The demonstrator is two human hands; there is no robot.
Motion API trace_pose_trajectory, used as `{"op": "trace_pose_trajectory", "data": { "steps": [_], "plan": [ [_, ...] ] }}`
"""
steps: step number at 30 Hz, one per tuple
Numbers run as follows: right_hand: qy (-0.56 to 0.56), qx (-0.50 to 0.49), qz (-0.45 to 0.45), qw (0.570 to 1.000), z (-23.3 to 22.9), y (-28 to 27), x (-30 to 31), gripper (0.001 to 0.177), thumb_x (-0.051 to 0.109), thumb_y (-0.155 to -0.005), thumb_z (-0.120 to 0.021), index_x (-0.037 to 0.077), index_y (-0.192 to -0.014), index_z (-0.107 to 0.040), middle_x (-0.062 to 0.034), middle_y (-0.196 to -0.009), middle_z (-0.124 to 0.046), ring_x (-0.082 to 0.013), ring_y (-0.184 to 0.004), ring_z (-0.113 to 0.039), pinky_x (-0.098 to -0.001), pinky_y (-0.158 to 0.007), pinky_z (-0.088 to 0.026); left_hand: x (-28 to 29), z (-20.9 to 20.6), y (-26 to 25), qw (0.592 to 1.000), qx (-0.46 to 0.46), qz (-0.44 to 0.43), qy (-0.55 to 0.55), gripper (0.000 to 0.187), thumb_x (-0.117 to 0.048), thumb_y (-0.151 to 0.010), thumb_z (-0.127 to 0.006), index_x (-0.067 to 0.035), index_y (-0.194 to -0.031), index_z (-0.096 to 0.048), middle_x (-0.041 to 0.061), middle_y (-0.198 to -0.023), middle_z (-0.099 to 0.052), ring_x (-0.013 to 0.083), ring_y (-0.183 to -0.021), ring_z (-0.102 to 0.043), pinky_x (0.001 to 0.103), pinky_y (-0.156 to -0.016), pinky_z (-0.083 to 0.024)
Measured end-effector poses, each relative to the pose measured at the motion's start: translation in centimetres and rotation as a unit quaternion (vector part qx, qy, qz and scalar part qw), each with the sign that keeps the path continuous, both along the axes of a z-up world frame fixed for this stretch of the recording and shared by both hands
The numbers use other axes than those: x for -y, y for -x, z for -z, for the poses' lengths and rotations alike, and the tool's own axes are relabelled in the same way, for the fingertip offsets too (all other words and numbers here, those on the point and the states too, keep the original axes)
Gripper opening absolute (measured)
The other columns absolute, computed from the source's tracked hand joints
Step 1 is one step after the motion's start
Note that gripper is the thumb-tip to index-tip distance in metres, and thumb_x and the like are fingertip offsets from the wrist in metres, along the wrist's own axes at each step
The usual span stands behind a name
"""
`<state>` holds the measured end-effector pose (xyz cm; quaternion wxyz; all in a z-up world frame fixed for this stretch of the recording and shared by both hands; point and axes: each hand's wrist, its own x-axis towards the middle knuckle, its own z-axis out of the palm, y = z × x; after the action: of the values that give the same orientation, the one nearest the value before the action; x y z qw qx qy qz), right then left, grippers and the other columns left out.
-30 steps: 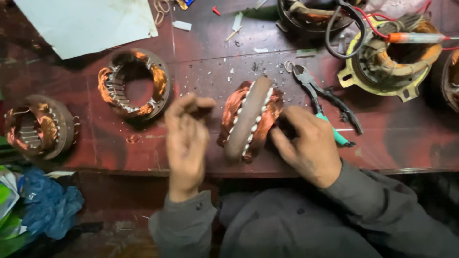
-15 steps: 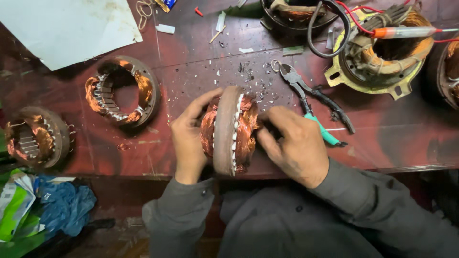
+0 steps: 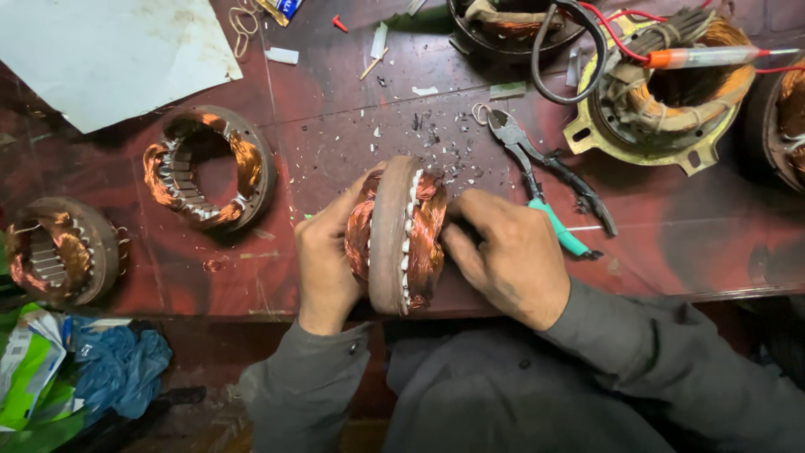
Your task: The person holds a circular stator and uses hands to strip and arrange copper windings. The person repeatedly pulls and twists the copper strands, then uses pliers to cut and adjust the wires on the workbench.
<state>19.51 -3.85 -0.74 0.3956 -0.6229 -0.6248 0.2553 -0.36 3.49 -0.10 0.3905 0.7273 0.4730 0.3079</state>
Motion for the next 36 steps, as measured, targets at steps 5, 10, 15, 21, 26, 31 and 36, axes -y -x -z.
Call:
{"op": "trace_pose_trajectory", "data": {
  "steps": [5, 10, 15, 21, 26, 31, 36],
  "plan": [
    [-0.005, 0.003, -0.002, 1.0, 0.0, 0.2, -0.1, 0.016, 0.011, -0.087, -0.072, 0.003, -0.096, -0.061, -0.0172, -0.085, -0.065, -0.04, -0.079, -0.066, -0.0475, -0.063, -0.05, 0.1, -0.1, 0.0, 1.0, -0.012, -0.009, 0.011, 0.048, 0.005, -0.088, -0.07, -0.006, -0.134, -0.068, 0.01, -0.12, -0.078, 0.0113, -0.104, -0.073, 0.028, -0.091, -0.059],
    [-0.012, -0.01, -0.001, 1.0, 0.7, -0.1, 0.1, 0.016, 0.011, -0.086, -0.072, 0.004, -0.096, -0.062, -0.0172, -0.086, -0.066, -0.0402, -0.075, -0.065, -0.0472, -0.062, -0.051, -0.3, 0.5, -0.1, 0.999, -0.007, -0.02, 0.042, 0.045, 0.005, -0.091, -0.068, -0.007, -0.134, -0.069, 0.009, -0.118, -0.079, 0.011, -0.103, -0.072, 0.029, -0.091, -0.059],
    [-0.005, 0.014, 0.006, 1.0, 0.0, 0.0, 0.1, 0.015, 0.013, -0.089, -0.074, 0.004, -0.096, -0.064, -0.0164, -0.087, -0.068, -0.0385, -0.078, -0.068, -0.046, -0.064, -0.052, 0.4, -0.5, -0.1, 0.999, -0.036, -0.029, -0.011, 0.05, 0.008, -0.086, -0.069, -0.005, -0.134, -0.067, 0.013, -0.121, -0.078, 0.0178, -0.11, -0.075, 0.031, -0.096, -0.058],
    [-0.063, -0.05, 0.074, 0.994, -3.6, 0.5, 2.8, 0.017, 0.008, -0.102, -0.069, 0.004, -0.118, -0.065, -0.0122, -0.106, -0.07, -0.0259, -0.09, -0.073, -0.0349, -0.081, -0.058, 3.0, -2.1, -3.0, 0.98, 0.021, -0.126, -0.151, 0.098, -0.003, -0.073, -0.082, -0.001, -0.153, -0.025, 0.022, -0.156, -0.04, 0.0345, -0.147, -0.042, 0.041, -0.122, -0.038],
    [-0.117, -0.001, 0.022, 0.993, -3.6, 0.7, 1.4, 0.046, 0.017, -0.094, -0.071, -0.004, -0.132, -0.055, -0.022, -0.126, -0.06, -0.0375, -0.116, -0.061, -0.0438, -0.1, -0.05, 4.5, -1.5, -2.7, 0.972, -0.045, -0.152, -0.173, 0.093, 0.007, -0.079, -0.072, -0.004, -0.161, -0.029, 0.018, -0.16, -0.042, 0.0357, -0.154, -0.04, 0.044, -0.131, -0.034],
    [-0.071, 0.017, -0.059, 0.996, -4.9, -1.3, -1.8, 0.046, 0.02, -0.104, -0.065, 0.002, -0.145, -0.057, -0.0211, -0.139, -0.061, -0.0361, -0.128, -0.062, -0.0415, -0.107, -0.05, 6.5, -1.4, -0.4, 0.972, -0.041, -0.155, -0.17, 0.083, 0.003, -0.084, -0.072, -0.004, -0.157, -0.034, 0.021, -0.154, -0.043, 0.0378, -0.141, -0.047, 0.042, -0.119, -0.044],
    [-0.043, -0.027, -0.155, 0.987, -6.0, -2.4, -4.0, 0.044, 0.016, -0.105, -0.058, 0.002, -0.147, -0.055, -0.0196, -0.146, -0.06, -0.0338, -0.136, -0.061, -0.039, -0.114, -0.046, 7.6, -2.3, 0.6, 0.971, -0.023, -0.152, -0.184, 0.067, -0.01, -0.093, -0.08, -0.007, -0.147, -0.042, 0.016, -0.144, -0.048, 0.032, -0.133, -0.052, 0.042, -0.117, -0.045]
  ]
}}
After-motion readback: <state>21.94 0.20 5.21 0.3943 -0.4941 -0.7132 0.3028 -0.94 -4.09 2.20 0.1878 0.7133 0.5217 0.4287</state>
